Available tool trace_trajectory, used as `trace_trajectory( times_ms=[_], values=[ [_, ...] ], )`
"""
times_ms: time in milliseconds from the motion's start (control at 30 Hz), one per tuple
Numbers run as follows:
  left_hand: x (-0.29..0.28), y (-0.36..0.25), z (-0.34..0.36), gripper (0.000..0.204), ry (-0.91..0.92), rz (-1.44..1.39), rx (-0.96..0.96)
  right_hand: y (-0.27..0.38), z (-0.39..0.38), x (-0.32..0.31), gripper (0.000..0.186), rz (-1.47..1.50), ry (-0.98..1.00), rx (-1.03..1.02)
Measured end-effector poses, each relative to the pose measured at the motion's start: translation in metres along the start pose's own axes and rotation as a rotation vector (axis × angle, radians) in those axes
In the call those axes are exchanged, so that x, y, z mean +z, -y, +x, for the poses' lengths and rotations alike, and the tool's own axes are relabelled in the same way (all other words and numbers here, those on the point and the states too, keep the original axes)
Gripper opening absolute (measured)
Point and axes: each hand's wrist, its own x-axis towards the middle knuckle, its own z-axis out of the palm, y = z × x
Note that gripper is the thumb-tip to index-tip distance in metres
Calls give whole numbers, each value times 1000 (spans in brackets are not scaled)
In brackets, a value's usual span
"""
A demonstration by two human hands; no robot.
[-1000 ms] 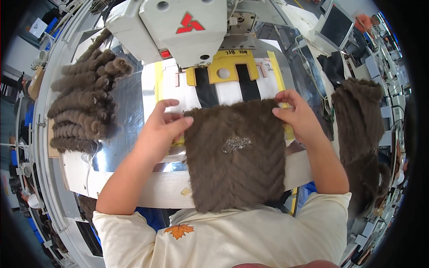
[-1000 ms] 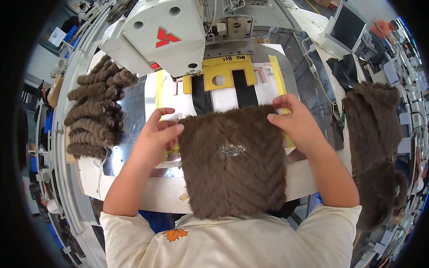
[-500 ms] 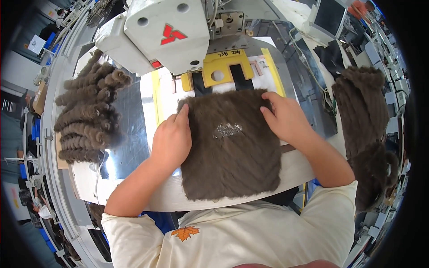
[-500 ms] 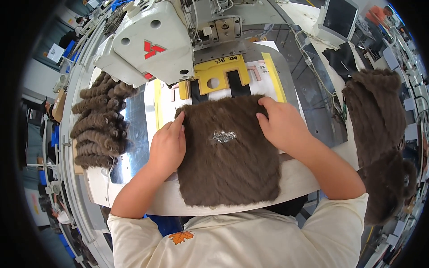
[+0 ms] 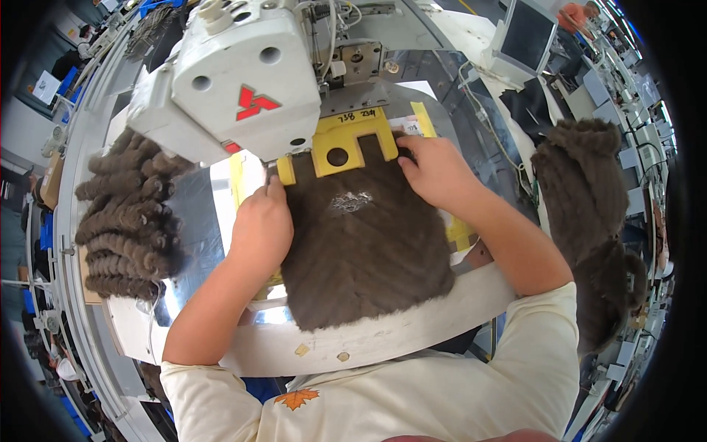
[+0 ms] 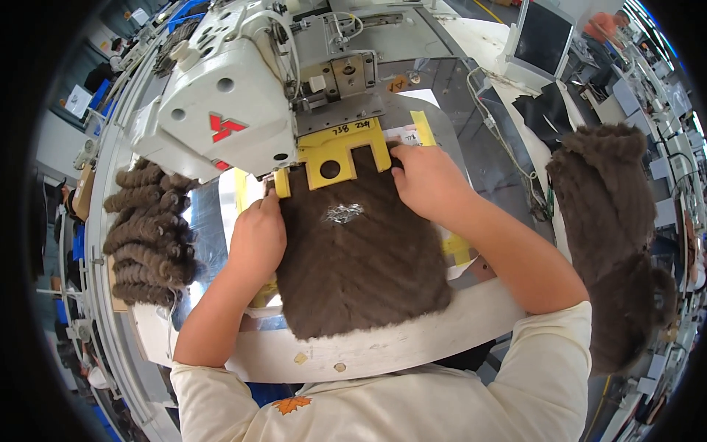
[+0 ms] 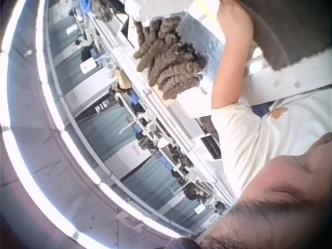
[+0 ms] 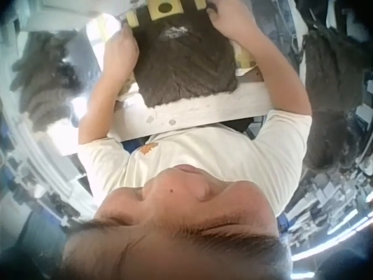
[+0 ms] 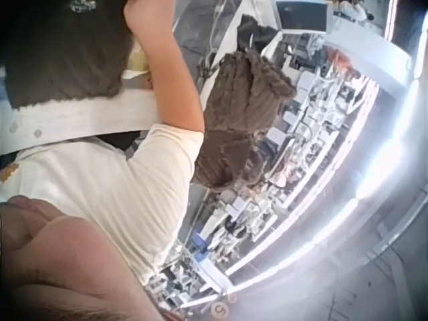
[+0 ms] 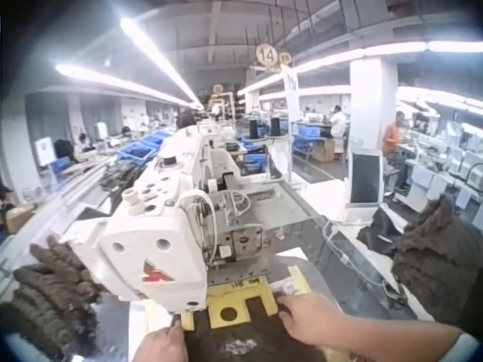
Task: Sewing braided fur components onto a fur panel using an industrial sewing machine.
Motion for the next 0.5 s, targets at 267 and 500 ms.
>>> trace_trajectory(
  times_ms=[267,500],
  values=[
    [-3,3,9,35,-56,-66,1,4,1,-1,37,16,-17,70],
    [-3,4,8,37,-48,-65,-26,-7,-4,8,50,-184,35,-68]
  ],
)
